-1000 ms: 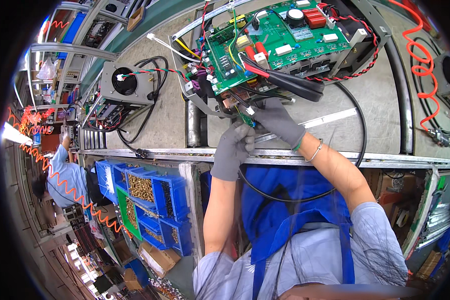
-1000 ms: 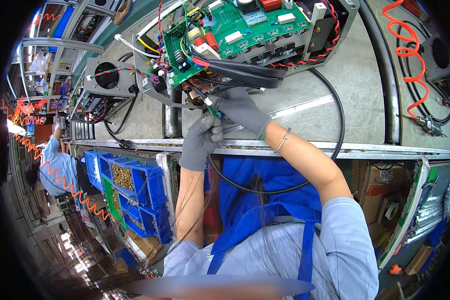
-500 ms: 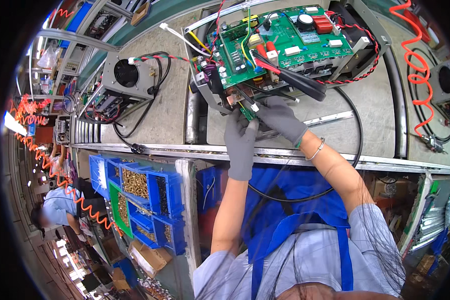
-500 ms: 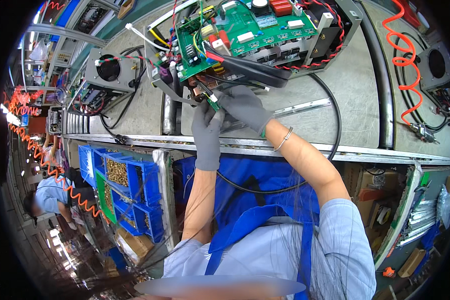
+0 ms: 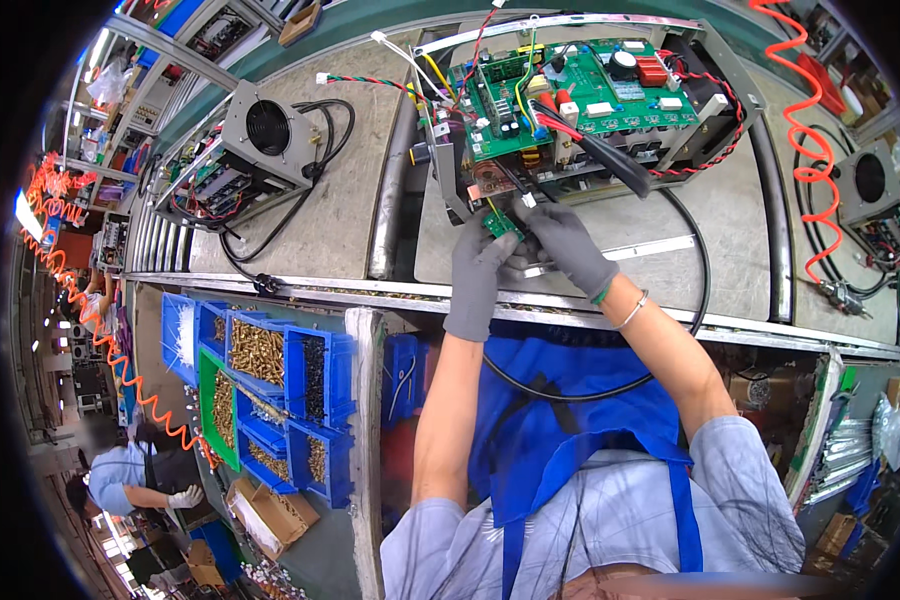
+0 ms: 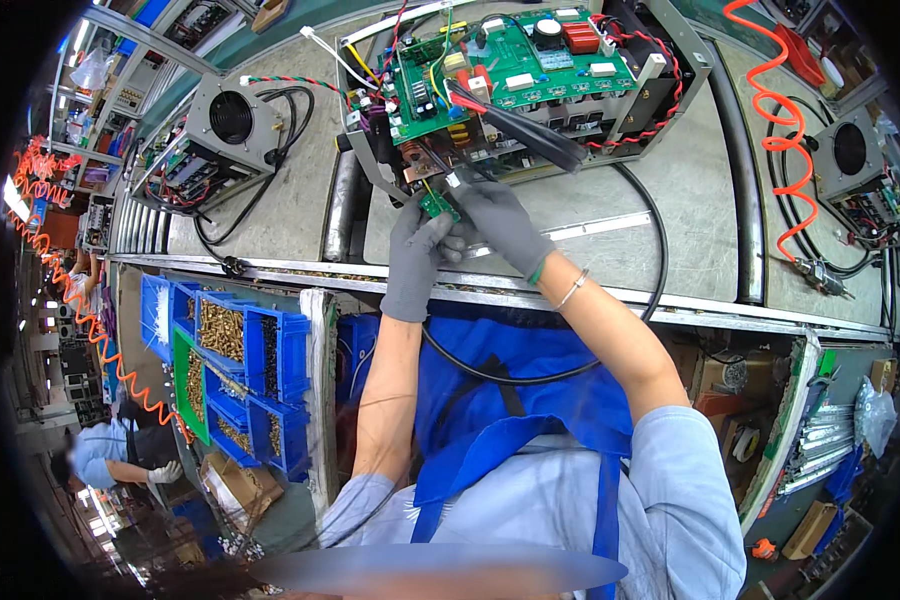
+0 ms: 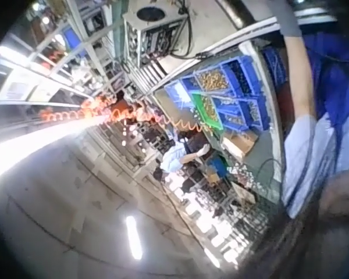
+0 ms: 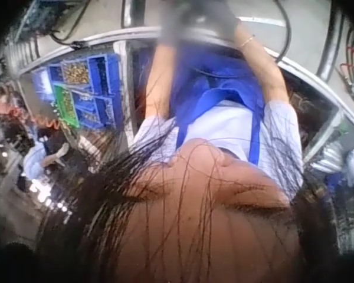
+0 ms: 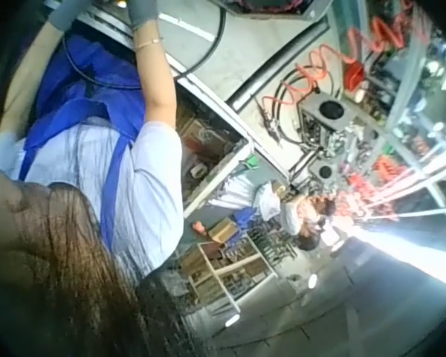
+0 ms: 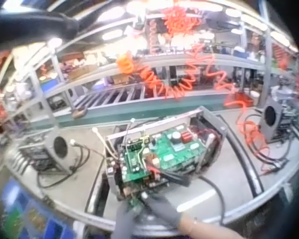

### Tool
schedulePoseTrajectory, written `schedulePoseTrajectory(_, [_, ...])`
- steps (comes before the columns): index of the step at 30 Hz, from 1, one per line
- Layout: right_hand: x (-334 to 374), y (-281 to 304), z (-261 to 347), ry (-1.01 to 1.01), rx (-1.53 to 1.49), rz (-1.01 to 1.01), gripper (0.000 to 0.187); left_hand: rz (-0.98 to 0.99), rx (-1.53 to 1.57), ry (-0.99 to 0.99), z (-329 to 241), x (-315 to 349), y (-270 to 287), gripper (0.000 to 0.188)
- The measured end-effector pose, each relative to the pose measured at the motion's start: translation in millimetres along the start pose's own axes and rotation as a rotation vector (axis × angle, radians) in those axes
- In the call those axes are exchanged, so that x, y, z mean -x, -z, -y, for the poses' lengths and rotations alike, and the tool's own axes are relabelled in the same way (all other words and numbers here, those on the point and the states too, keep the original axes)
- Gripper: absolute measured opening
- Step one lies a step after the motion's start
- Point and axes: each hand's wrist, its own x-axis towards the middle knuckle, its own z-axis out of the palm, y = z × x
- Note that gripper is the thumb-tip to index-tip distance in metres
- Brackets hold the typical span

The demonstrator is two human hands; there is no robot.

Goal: The recorder is assembling an industrial electronic device, connecting wires and using a pneumatic screwdriver to secure components.

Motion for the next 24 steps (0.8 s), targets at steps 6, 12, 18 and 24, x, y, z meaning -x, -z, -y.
schedulePoseTrajectory(6, [28.7, 18.8, -31.4, 0.682, 0.777, -0.308, 0.021, 0.038, -0.027, 0.024, -6.9, -3.2, 0.3, 0.05])
schedulePoseTrajectory(12, [36.2, 65.8, -39.2, 0.819, 1.249, -0.061, 0.014, 0.092, 0.115, 0.184, -7.0, -17.3, 9.2, 0.043])
schedulePoseTrajectory(18, [41.6, 85.2, -32.0, 0.862, 1.26, -0.019, 0.013, 0.076, 0.118, 0.121, -1.7, -13.6, -0.3, 0.042])
schedulePoseTrajectory(24, [55.6, 95.2, -17.2, 0.92, 1.407, 0.078, 0.02, -0.027, -0.033, -0.038, 10.4, -14.7, -10.5, 0.036])
